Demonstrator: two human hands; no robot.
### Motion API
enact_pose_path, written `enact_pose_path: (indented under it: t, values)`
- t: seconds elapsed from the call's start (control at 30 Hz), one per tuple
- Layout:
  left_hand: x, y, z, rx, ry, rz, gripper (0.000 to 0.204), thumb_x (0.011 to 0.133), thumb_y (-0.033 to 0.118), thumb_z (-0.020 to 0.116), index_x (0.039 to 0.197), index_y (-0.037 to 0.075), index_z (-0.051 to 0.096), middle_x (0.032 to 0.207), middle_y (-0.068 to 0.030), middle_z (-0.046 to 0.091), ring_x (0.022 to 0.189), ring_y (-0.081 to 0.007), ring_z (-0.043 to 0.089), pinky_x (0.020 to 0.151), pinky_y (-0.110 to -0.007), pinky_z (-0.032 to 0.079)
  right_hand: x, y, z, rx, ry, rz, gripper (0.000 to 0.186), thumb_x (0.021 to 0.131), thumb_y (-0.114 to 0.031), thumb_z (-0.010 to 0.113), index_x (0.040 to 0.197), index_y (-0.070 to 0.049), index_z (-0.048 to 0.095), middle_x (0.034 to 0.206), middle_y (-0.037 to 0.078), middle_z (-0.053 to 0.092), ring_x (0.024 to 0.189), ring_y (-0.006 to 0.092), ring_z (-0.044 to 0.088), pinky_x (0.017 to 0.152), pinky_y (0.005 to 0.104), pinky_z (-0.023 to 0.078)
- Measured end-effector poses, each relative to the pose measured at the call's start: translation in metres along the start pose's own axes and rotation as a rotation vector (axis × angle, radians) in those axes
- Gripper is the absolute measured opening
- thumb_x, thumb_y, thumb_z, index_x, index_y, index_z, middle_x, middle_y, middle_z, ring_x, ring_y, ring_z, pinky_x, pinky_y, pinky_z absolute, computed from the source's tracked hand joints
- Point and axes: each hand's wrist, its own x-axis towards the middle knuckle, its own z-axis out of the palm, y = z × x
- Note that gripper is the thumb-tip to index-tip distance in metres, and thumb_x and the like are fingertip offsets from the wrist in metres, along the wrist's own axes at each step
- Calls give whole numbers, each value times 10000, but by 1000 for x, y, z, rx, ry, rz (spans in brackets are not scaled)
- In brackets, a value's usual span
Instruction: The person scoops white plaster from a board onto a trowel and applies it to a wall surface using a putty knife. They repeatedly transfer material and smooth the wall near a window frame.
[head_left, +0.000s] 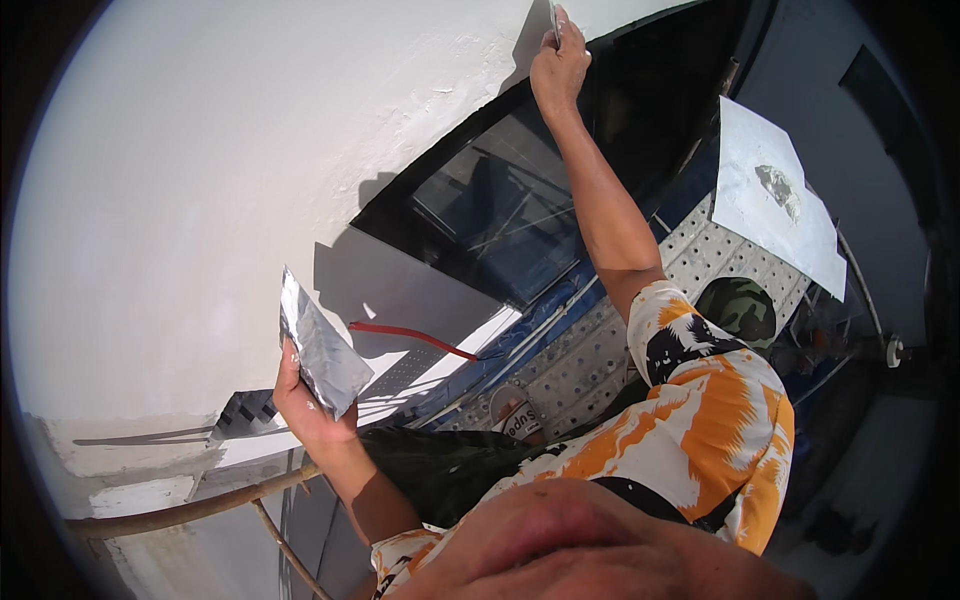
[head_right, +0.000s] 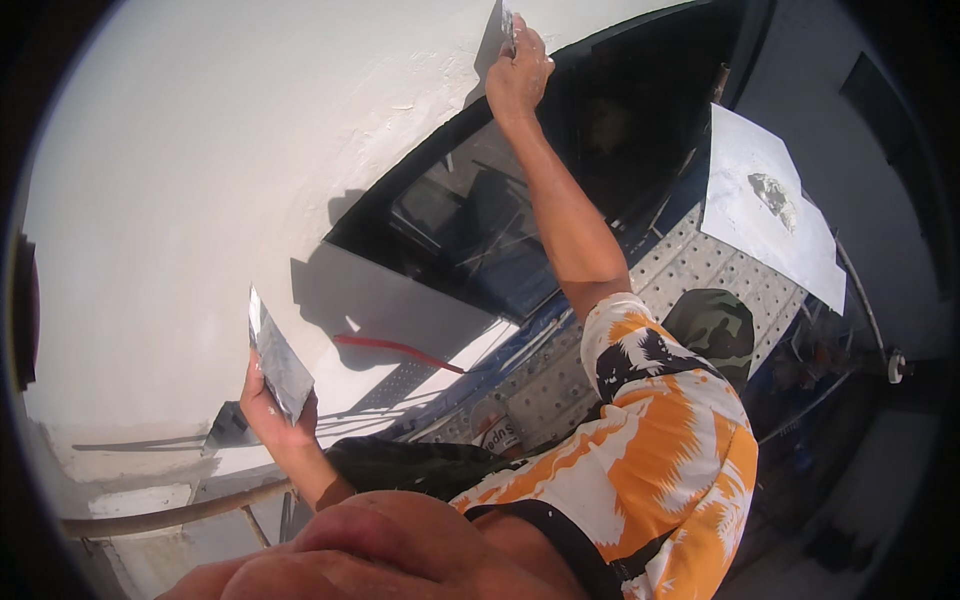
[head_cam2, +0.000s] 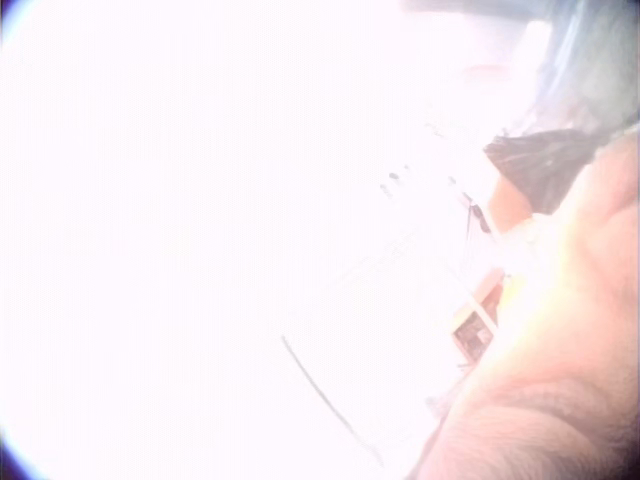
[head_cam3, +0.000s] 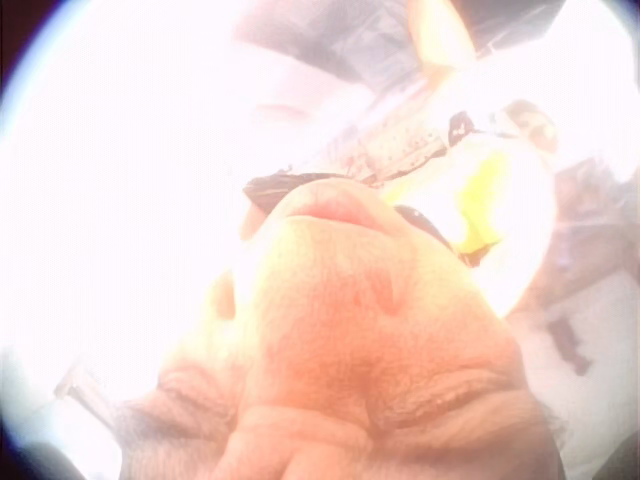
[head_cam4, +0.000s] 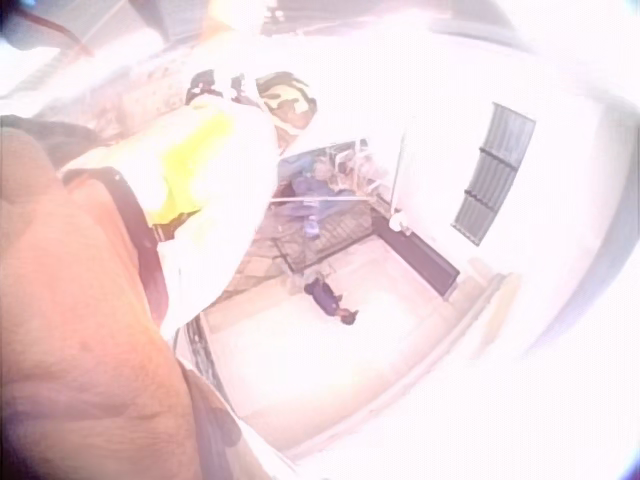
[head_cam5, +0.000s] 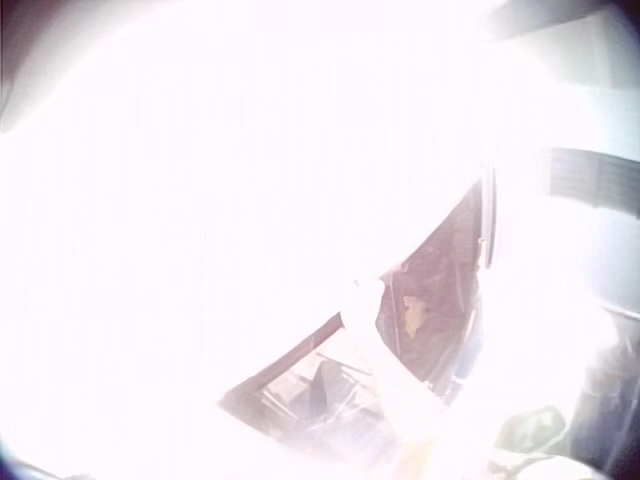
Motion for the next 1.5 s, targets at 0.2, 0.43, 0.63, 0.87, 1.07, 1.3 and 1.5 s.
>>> enact_pose_path:
  t: [0.2, 0.43, 0.63, 0.87, 1.07, 1.3, 1.5]
  values:
    - [8, 8, -1, 8, 94, 135, 373, 977, 216, 548, 1274, -9, 565, 1194, -113, 642, 1056, -242, 642, 903, -386, 533, -103, -57, 44, 12, -138, -166, 621, 774, 74, 568, 1360, -131, 574, 1294, 159, 529, 1200, 378, 460, 1034, 497, 316]
    - [2, 16, -14, -5, 108, 156, 358, 978, 224, 548, 1242, -14, 583, 1143, -91, 654, 1012, -218, 649, 861, -356, 541, -247, -156, 55, 32, -248, -284, 732, 721, 91, 603, 1381, -223, 558, 1359, 155, 498, 1227, 413, 412, 1013, 537, 305]
    - [-8, 28, -37, -17, 83, 161, 339, 987, 197, 530, 1244, -19, 576, 1145, -99, 657, 1013, -228, 651, 879, -366, 537, -200, -106, 31, 87, -134, -593, 675, 715, 5, 644, 1311, -308, 607, 1333, 64, 508, 1199, 349, 422, 948, 507, 317]
    - [-10, 27, -38, -61, 13, 126, 350, 992, 206, 519, 1251, -26, 566, 1156, -101, 654, 1009, -231, 654, 872, -350, 545, -178, -55, 21, 10, -348, -847, 572, 737, -42, 641, 1245, -305, 643, 1297, 10, 549, 1187, 295, 457, 936, 492, 321]
    - [-7, 31, -40, -123, -2, 172, 353, 990, 195, 523, 1255, -34, 562, 1187, -130, 643, 1070, -243, 634, 935, -377, 521, -145, -73, 19, 4, -63, -166, 552, 829, -11, 591, 1372, -98, 553, 1341, 127, 514, 1141, 359, 456, 969, 471, 336]
    - [-3, 32, -41, -102, -19, 153, 362, 994, 204, 509, 1269, -24, 564, 1189, -113, 648, 1077, -239, 633, 911, -358, 513, -234, -176, 89, 51, -196, -147, 671, 788, 17, 649, 1431, -79, 485, 1354, 238, 369, 1147, 406, 373, 996, 518, 297]
    - [-6, 35, -43, -112, 1, 173, 369, 990, 195, 507, 1282, -25, 560, 1201, -117, 646, 1083, -239, 633, 931, -371, 512, -276, -201, 40, 275, -420, -233, 528, 814, -27, 657, 1333, -66, 569, 1274, 190, 497, 1130, 336, 482, 983, 452, 361]
